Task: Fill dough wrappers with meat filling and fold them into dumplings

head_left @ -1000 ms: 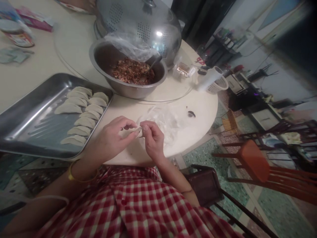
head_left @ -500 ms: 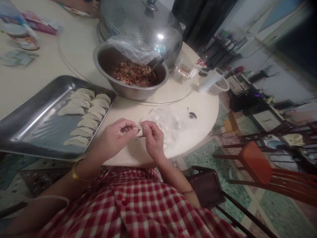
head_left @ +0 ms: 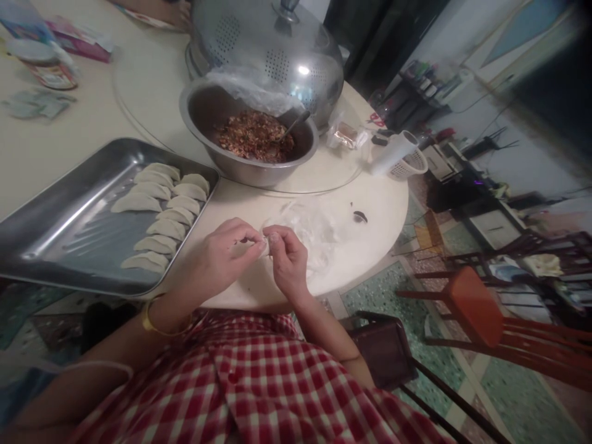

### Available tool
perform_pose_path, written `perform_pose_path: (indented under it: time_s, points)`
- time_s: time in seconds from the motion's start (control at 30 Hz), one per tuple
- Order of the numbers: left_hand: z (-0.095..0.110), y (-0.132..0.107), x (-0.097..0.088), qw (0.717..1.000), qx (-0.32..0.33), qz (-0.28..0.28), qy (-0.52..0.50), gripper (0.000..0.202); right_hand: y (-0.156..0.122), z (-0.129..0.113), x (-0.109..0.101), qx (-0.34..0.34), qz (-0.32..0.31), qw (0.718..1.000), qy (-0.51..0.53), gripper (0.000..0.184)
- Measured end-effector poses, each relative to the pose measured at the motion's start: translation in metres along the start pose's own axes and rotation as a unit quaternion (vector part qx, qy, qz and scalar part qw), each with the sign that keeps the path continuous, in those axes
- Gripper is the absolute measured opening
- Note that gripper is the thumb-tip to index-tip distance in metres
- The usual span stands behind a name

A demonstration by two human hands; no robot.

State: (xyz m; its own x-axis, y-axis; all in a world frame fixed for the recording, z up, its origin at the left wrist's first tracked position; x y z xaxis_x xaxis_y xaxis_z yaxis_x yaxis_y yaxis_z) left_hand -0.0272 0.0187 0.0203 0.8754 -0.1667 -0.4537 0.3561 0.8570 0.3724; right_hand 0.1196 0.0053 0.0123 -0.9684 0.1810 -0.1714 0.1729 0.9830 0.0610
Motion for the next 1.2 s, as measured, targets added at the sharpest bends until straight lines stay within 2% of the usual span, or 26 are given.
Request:
perform_pose_path:
  time_s: [0.17,0.33,0.5,0.63,0.73,0.9,1.2]
  points:
    - [0.008,0.002,-0.001,1.000,0.018,0.009,0.003,0.020,-0.005,-0.005,-0.001,-0.014,-0.015,1.000,0.012,0.023]
    - [0.009,0.000,-0.002,0.999,-0.006,0.041,0.012,0.019,-0.007,-0.009,-0.002,-0.021,-0.018,1.000,0.007,0.022]
    - [0.012,0.001,-0.003,0.999,0.015,0.047,0.011,0.019,-0.009,-0.012,-0.005,-0.024,-0.035,0.999,0.013,0.019]
    - [0.000,-0.001,-0.001,0.997,-0.066,0.028,-0.042,0.018,-0.011,-0.011,-0.005,-0.003,-0.073,0.997,0.020,0.012]
    - [-0.005,-0.002,0.002,0.991,-0.091,0.027,-0.095,0.019,-0.010,-0.005,-0.005,0.025,-0.067,0.997,0.028,0.013]
    - [-0.004,-0.003,0.002,0.990,-0.072,0.008,-0.118,0.021,-0.009,0.002,-0.005,0.054,-0.052,0.996,0.051,0.016]
    - [0.000,-0.001,-0.003,0.995,-0.061,0.004,-0.074,0.024,-0.010,-0.006,-0.007,0.023,-0.031,0.999,0.031,0.013]
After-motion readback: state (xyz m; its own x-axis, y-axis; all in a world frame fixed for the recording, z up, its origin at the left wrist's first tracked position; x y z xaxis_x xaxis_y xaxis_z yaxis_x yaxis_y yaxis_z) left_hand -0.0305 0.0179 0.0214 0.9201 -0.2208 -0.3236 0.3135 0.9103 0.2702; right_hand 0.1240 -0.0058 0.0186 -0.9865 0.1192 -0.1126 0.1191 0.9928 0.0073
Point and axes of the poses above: each hand's wrist, its own y-axis towards the middle knuckle, its own x-axis out of the palm, z = x × y, the point moved 5 cm from there along y, towards the middle knuckle, and after that the axes turned 13 degrees about x, right-handed, at the moved point
